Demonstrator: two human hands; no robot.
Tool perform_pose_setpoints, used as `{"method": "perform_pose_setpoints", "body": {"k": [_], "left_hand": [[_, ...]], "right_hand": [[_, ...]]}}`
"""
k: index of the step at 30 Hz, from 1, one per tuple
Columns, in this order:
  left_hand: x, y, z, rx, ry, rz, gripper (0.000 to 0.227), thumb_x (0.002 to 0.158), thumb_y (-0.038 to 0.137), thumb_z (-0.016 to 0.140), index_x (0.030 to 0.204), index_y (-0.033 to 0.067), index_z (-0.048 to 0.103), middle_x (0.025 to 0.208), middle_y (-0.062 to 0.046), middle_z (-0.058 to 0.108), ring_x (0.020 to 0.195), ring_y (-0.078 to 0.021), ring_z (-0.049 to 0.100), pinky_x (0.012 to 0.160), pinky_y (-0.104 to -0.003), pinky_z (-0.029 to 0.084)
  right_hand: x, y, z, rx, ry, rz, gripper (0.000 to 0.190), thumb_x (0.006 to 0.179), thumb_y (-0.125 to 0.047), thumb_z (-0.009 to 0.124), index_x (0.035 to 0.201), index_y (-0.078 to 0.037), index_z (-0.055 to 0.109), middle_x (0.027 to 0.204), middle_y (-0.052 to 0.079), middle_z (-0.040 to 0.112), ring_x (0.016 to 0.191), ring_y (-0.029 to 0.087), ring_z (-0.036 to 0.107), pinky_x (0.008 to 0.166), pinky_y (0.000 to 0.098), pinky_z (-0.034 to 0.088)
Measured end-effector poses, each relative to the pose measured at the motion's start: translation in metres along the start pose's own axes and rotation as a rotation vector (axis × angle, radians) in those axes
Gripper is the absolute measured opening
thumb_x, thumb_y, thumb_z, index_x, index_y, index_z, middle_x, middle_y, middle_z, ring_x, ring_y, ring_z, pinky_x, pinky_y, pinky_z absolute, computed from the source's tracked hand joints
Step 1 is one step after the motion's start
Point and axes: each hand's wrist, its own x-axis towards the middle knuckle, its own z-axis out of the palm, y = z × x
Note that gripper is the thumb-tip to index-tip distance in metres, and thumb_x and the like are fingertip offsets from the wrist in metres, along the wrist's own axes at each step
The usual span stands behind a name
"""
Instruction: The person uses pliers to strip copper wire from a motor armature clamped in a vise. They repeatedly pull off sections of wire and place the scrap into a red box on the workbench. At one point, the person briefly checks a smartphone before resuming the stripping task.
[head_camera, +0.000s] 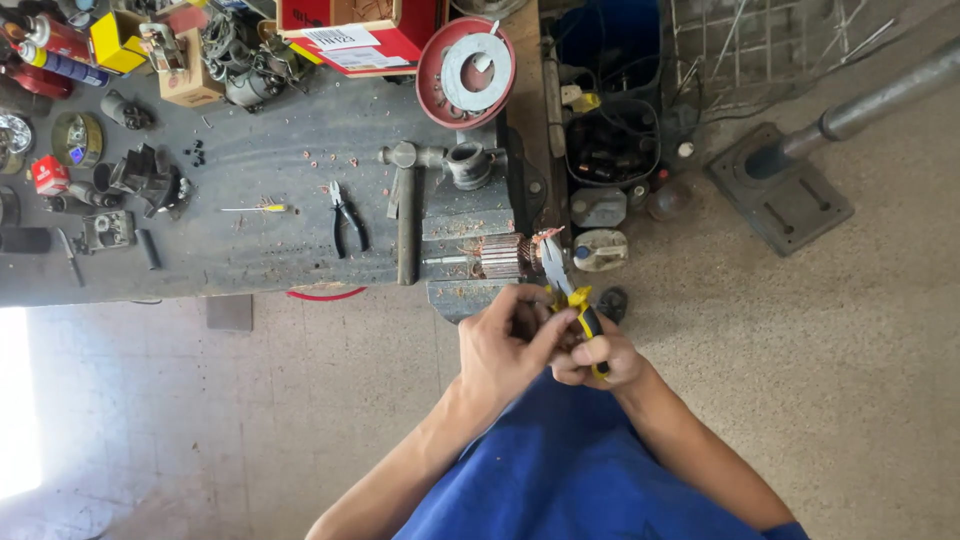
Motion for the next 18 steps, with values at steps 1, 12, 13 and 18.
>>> {"method": "perform_pose_setpoints", "body": {"k": [1, 12, 13, 18], "left_hand": [[-0.001, -0.003, 0.000, -0.008, 0.013, 0.008, 0.027, 0.079, 0.031, 0.089, 0.093, 0.0148, 0.072, 0.055, -0.003, 0.067, 0.050, -0.0223, 0.069, 0.047, -0.030, 0.054], [0.013, -0.047, -0.026, -0.205, 0.120, 0.135, 0.055, 0.088, 0.023, 0.079, 0.137, 0.0060, 0.061, 0.091, -0.015, 0.078, 0.075, -0.0294, 0.077, 0.058, -0.037, 0.062], [0.012, -0.063, -0.027, -0.216, 0.150, 0.144, 0.055, 0.088, 0.023, 0.079, 0.137, 0.0060, 0.061, 0.091, -0.015, 0.078, 0.075, -0.0294, 0.077, 0.058, -0.037, 0.062], [0.007, -0.106, -0.058, -0.164, 0.162, -0.005, 0.021, 0.090, 0.027, 0.072, 0.107, 0.0149, 0.073, 0.089, 0.002, 0.074, 0.059, -0.0104, 0.064, 0.056, -0.024, 0.054]], "right_hand": [[0.003, -0.009, 0.008, -0.014, -0.007, 0.006, 0.050, 0.068, 0.006, 0.054, 0.118, 0.003, 0.054, 0.088, 0.020, 0.057, 0.044, 0.004, 0.023, 0.030, 0.0197, 0.027], [0.172, -0.113, 0.193, -1.182, 0.566, 0.340, 0.020, 0.078, -0.009, 0.061, 0.097, -0.005, 0.063, 0.070, 0.008, 0.068, 0.066, 0.010, 0.055, 0.056, 0.0231, 0.036], [0.206, -0.114, 0.198, -1.210, 0.547, 0.344, 0.020, 0.078, -0.009, 0.061, 0.097, -0.005, 0.063, 0.070, 0.008, 0.068, 0.066, 0.010, 0.055, 0.056, 0.0231, 0.036], [0.383, -0.136, 0.111, -0.676, 0.524, 0.492, 0.060, 0.080, 0.003, 0.037, 0.137, 0.015, 0.050, 0.111, 0.026, 0.067, 0.103, 0.039, 0.070, 0.082, 0.0401, 0.063]]}}
